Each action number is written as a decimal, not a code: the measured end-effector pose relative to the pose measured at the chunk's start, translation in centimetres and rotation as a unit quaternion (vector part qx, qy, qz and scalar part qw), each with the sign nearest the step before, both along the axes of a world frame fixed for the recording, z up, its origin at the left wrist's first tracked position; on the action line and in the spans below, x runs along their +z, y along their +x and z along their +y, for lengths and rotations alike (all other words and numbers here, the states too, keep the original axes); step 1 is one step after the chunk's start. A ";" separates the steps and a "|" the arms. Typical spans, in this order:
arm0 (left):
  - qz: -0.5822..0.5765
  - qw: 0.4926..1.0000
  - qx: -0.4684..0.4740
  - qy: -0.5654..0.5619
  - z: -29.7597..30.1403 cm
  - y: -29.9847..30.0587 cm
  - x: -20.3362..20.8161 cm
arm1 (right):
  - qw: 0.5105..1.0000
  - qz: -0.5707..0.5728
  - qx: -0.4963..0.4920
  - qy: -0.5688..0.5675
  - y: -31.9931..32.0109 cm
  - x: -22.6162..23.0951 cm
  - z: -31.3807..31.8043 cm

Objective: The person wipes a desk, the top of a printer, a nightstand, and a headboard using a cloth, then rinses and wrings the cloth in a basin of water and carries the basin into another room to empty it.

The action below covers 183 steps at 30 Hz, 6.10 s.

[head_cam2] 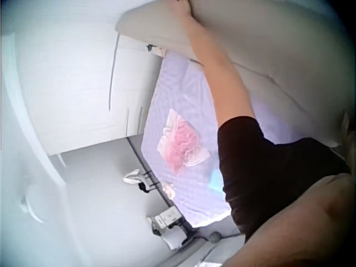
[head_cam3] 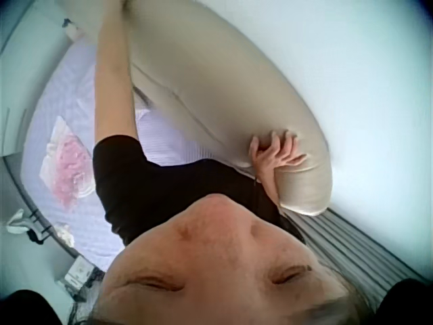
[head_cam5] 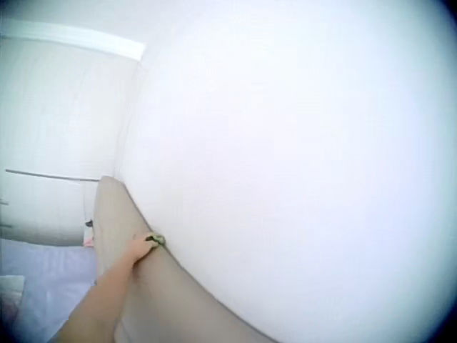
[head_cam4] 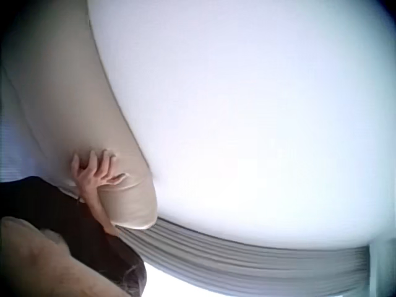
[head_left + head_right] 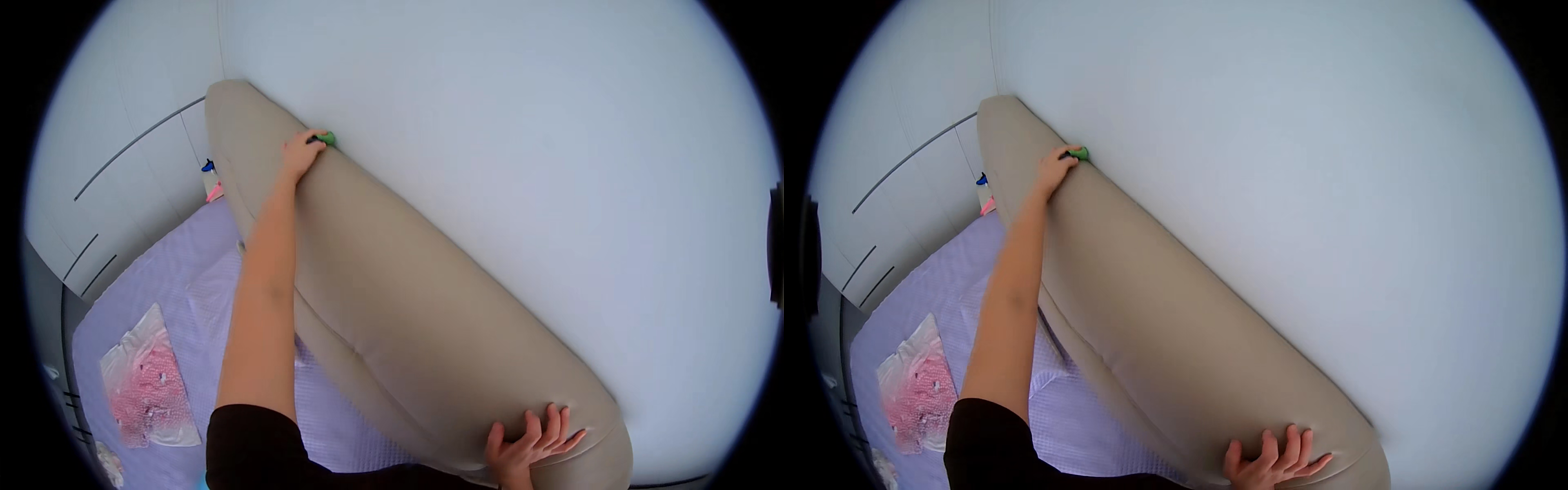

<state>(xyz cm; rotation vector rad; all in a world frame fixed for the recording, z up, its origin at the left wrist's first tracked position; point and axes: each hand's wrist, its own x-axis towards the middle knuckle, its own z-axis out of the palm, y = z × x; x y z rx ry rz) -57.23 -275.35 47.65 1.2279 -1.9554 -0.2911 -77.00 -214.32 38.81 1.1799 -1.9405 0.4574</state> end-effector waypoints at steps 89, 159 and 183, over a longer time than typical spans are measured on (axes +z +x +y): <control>0.902 0.408 -0.079 0.119 146.9 41.8 -23.3 | 0.224 -0.712 0.604 0.278 48.1 -9.6 74.6; 0.912 0.401 0.089 0.003 188.8 219.3 -38.2 | 0.058 -0.649 0.419 0.632 229.2 -28.7 106.4; 0.716 0.475 -0.153 0.488 134.7 240.9 -33.2 | 0.293 -0.884 0.315 0.180 235.8 -28.2 77.4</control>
